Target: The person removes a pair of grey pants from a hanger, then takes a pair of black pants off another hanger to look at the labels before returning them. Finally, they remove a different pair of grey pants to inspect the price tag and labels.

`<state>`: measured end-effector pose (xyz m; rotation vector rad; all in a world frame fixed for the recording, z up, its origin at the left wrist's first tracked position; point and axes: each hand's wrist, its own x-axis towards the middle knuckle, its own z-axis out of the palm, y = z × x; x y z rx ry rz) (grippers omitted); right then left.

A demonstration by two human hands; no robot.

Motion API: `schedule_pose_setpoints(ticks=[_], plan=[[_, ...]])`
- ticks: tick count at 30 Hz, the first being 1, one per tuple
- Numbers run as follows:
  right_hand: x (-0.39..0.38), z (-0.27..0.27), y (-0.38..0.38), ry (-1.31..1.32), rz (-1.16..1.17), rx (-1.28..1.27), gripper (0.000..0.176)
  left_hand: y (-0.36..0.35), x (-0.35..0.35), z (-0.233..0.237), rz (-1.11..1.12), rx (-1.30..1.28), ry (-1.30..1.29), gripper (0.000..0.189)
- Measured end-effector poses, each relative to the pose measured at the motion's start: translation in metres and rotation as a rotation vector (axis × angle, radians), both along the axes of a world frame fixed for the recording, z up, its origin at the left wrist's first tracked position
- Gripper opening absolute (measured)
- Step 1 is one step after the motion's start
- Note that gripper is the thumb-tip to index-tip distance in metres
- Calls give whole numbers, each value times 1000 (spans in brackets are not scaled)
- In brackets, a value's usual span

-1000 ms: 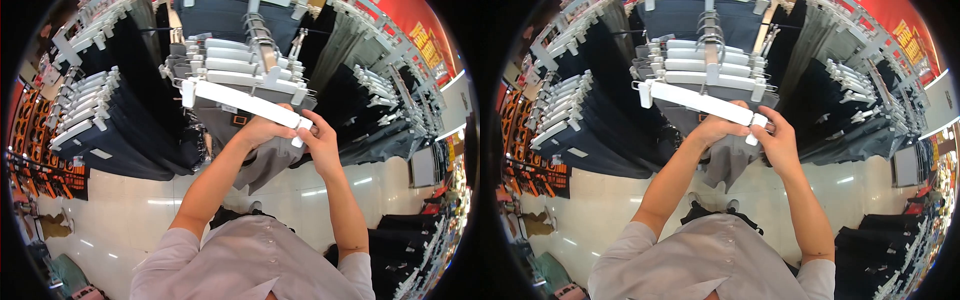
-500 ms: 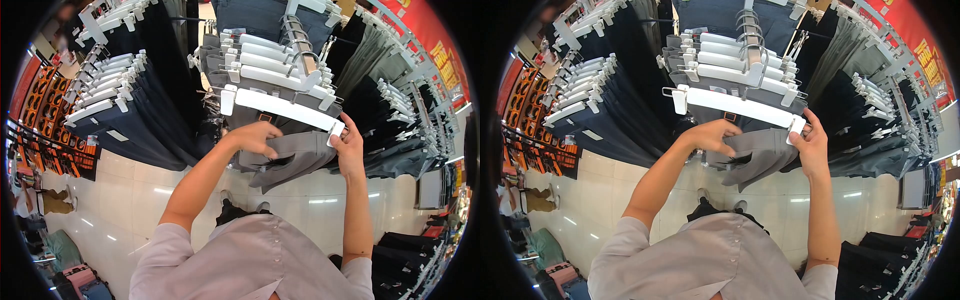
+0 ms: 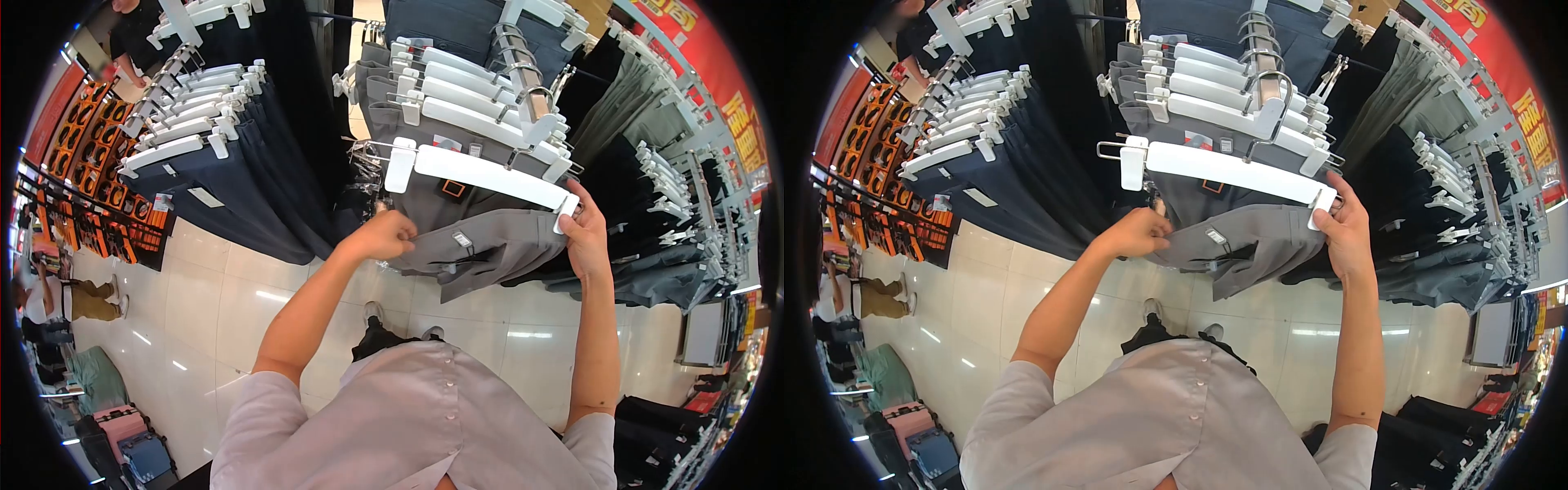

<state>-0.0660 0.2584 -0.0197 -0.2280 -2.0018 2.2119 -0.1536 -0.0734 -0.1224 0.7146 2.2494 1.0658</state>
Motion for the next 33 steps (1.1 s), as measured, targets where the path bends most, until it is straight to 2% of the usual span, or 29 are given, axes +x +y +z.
schedule_pose_setpoints(ticks=[3, 6, 7, 10, 13, 16, 17, 20, 23, 26, 29, 33], plan=[[-3, -1, 5, 6, 23, 5, 72, -25, 0, 1, -29, 36, -60, 9], [-7, -3, 6, 4, 30, 8, 73, -39, 3, 15, 128, 217, -98, 4], [-8, -4, 6, 2, 29, 8, 73, -42, 4, 25, 173, 207, -86, 6], [-13, -5, 6, 10, 22, 24, 72, -40, 16, 39, 319, 309, 195, 7], [-16, -4, 7, -9, 29, 48, 71, -44, 29, 49, 310, 335, 205, 5], [-18, -7, 9, -12, 38, 56, 71, -51, 41, 54, 190, 430, 149, 15], [-20, -7, 9, -12, 40, 50, 71, -51, 46, 59, 165, 416, 200, 27], [-21, -6, 7, -17, 40, 42, 72, -48, 55, 72, 184, 354, 364, 35], [-22, -5, 5, -18, 42, 43, 74, -51, 59, 69, 202, 241, 451, 33], [-24, -9, 7, -15, 43, 46, 75, -58, 56, 84, 224, 167, 400, 26], [-27, -12, 6, -6, 32, 69, 76, -58, 52, 90, 244, 172, 504, 21], [-30, -17, 5, 1, 1, 89, 76, -60, 38, 103, 123, 146, 741, 23]])
